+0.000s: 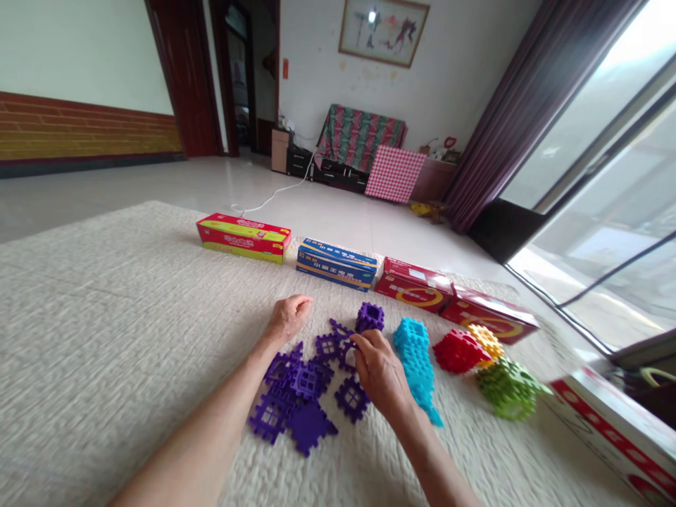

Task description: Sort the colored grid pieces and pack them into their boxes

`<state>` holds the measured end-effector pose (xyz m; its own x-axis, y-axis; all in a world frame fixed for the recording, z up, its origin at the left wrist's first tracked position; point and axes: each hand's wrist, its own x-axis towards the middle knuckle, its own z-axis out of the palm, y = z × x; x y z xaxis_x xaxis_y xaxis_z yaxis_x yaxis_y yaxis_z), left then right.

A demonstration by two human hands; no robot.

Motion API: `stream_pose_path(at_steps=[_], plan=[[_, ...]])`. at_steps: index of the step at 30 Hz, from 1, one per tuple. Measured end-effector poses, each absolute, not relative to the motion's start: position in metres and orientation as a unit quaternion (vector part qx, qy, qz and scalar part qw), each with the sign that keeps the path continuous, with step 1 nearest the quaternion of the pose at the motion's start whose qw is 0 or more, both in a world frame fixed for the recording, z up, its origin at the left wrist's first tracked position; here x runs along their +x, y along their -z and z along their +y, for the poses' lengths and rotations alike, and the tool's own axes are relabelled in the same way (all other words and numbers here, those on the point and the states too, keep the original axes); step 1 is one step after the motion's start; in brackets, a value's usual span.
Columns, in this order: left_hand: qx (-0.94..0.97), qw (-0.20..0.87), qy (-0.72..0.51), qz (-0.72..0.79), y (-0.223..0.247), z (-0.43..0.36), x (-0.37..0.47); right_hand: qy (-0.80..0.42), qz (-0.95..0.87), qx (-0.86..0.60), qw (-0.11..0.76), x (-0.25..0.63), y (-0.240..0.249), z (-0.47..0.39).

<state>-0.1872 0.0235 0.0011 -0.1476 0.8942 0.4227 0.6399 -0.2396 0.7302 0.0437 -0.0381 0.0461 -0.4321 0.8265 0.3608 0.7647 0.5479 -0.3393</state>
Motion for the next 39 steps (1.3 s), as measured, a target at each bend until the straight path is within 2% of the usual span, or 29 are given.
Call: stream_pose_path(at_steps=[9, 22, 27, 33, 39], plan=[[0.633, 0.138, -0.462, 0.605, -0.004, 0.023, -0.186, 0.016, -0.79, -0.499, 0.354, 0.056, -0.043, -0.024], [0.639, 0.136, -0.463, 0.599, -0.003, 0.023, -0.187, 0.047, -0.779, -0.516, 0.353, 0.06, -0.033, -0.014], [0.673, 0.177, -0.477, 0.537, -0.008, 0.02, -0.183, 0.076, -0.782, -0.509, 0.352, 0.057, -0.038, -0.019], [0.794, 0.244, -0.373, 0.413, -0.019, 0.013, -0.165, 0.079, -0.792, -0.475, 0.375, 0.054, -0.04, -0.024], [0.843, 0.162, -0.261, 0.442, -0.016, 0.009, -0.154, 0.079, -0.791, -0.483, 0.367, 0.055, -0.038, -0.024]])
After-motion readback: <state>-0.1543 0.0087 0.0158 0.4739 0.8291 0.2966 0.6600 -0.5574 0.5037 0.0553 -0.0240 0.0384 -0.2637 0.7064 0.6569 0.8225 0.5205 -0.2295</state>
